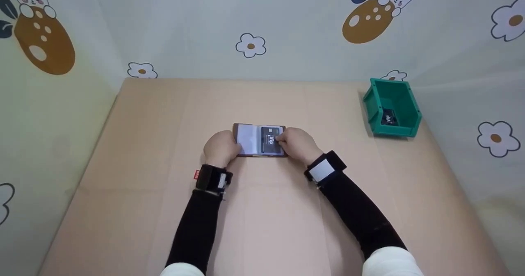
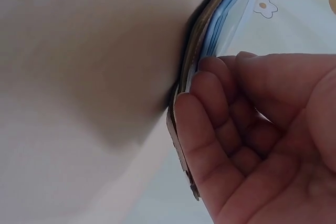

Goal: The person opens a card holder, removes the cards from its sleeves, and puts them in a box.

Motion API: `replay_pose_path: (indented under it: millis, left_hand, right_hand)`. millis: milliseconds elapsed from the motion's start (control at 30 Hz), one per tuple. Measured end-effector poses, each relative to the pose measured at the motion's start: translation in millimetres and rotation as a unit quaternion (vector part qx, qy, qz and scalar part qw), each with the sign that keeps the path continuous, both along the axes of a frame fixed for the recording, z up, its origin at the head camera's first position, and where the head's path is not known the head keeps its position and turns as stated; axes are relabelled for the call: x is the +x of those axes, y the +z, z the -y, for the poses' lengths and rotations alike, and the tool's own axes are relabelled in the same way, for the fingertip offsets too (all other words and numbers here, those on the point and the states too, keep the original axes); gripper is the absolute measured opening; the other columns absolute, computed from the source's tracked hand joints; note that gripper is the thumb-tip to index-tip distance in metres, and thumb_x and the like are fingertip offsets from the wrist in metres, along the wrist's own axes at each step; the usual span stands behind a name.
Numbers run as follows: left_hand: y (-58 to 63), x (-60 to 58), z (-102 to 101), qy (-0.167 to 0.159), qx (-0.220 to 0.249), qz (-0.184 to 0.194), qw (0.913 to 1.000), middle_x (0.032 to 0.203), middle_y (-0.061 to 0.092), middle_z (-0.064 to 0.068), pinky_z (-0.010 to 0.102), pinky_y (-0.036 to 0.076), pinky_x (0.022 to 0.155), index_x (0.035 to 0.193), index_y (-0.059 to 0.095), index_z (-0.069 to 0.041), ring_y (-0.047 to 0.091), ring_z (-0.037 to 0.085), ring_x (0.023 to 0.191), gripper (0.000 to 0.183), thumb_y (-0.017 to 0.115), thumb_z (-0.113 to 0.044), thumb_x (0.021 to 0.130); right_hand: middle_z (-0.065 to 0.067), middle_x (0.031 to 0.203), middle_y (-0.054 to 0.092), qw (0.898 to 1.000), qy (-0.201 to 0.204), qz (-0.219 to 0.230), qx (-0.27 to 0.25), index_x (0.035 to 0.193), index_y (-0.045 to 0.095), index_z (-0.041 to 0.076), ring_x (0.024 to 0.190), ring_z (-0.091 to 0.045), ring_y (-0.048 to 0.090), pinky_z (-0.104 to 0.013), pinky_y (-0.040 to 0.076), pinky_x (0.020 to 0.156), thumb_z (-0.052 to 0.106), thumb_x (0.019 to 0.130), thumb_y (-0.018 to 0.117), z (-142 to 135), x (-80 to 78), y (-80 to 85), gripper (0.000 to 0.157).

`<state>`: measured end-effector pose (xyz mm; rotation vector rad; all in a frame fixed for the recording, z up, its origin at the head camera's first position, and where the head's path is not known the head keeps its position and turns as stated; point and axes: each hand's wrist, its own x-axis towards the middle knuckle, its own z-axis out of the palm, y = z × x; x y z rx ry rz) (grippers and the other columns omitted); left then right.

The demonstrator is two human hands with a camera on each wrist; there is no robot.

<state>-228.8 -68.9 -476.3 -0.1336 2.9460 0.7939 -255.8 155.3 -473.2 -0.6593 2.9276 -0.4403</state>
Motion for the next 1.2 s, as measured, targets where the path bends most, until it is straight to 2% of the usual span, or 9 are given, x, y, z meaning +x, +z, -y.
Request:
replay_pose_path:
  millis: [167,300,467,533,733,967,1067,1200]
  left_hand:
    - [7.1,-0.6,-9.4,-0.013,0.02,-0.02,0.9995,0.071,0.059,0.004,0.034,0.039,0.054,0.071,0.059,-0.009,0.054,0.022,0.065,0.017,0.067,-0.016,0.084]
    - [10.5,-4.0,-20.5,-0.035,0.043,-0.016,0.9984,0.076,0.062,0.004,0.033,0.042,0.059,0.079,0.065,-0.007,0.056,0.021,0.068,0.015,0.069,-0.019,0.087]
    - [11.8,-11.0,-33.6,-0.07,0.051,-0.002,0.9962,0.069,0.056,0.001,0.03,0.038,0.056,0.071,0.059,-0.01,0.05,0.018,0.062,0.016,0.064,-0.013,0.086]
    - [11.1,-13.3,-38.0,-0.075,0.049,0.007,0.9959,0.066,0.053,0.0,0.03,0.036,0.054,0.066,0.055,-0.012,0.048,0.017,0.06,0.02,0.062,-0.011,0.084]
    - [6.9,-16.7,-46.3,-0.054,0.041,0.037,0.997,0.066,0.051,0.0,0.029,0.034,0.052,0.06,0.047,-0.015,0.045,0.017,0.059,0.025,0.063,-0.01,0.08]
    - [5.1,-17.8,-50.1,-0.02,0.031,0.058,0.9976,0.082,0.064,0.005,0.032,0.038,0.055,0.076,0.064,-0.009,0.052,0.019,0.067,0.004,0.063,-0.011,0.079]
    - [4.6,-18.4,-49.6,-0.019,0.034,0.065,0.9971,0.086,0.065,0.006,0.032,0.039,0.056,0.081,0.066,-0.007,0.053,0.02,0.069,0.006,0.063,-0.011,0.079]
    - [3.6,-19.0,-48.2,-0.025,0.038,0.07,0.9965,0.083,0.064,0.006,0.032,0.039,0.055,0.08,0.065,-0.007,0.053,0.02,0.067,0.006,0.063,-0.013,0.078]
  right_hand:
    - [-0.014,0.106,0.071,1.0,0.003,-0.012,-0.005,0.11,0.076,0.008,0.095,-0.028,0.067,-0.04,0.051,0.086,0.009,0.093,0.068,0.2,-0.9,-1.3,0.019]
    - [-0.012,0.105,0.073,1.0,0.005,-0.02,-0.014,0.106,0.077,0.008,0.095,-0.028,0.068,-0.04,0.052,0.085,0.008,0.091,0.07,-0.7,-1.8,-0.1,0.017]
    - [-0.011,0.105,0.073,1.0,0.0,-0.016,-0.019,0.106,0.077,0.008,0.095,-0.027,0.068,-0.039,0.052,0.084,0.009,0.09,0.071,-0.2,-2.4,1.1,0.017]
    - [-0.011,0.105,0.073,1.0,-0.002,-0.013,-0.02,0.106,0.077,0.008,0.095,-0.027,0.068,-0.039,0.052,0.084,0.009,0.09,0.071,-0.1,-2.6,1.0,0.017]
    - [-0.012,0.103,0.073,1.0,0.002,-0.021,-0.02,0.104,0.077,0.008,0.093,-0.029,0.068,-0.041,0.052,0.083,0.009,0.089,0.072,0.4,-2.1,0.4,0.016]
    - [-0.012,0.102,0.073,0.999,0.004,-0.028,-0.02,0.104,0.078,0.008,0.093,-0.029,0.068,-0.041,0.052,0.084,0.009,0.089,0.072,0.3,-2.0,-1.2,0.016]
    - [-0.013,0.102,0.073,0.999,0.005,-0.031,-0.02,0.103,0.078,0.009,0.091,-0.03,0.068,-0.041,0.052,0.083,0.008,0.089,0.072,0.5,-2.0,-1.7,0.015]
    - [-0.012,0.101,0.073,0.999,0.005,-0.031,-0.02,0.102,0.078,0.009,0.091,-0.029,0.068,-0.041,0.052,0.083,0.009,0.089,0.072,0.4,-2.1,-2.4,0.015]
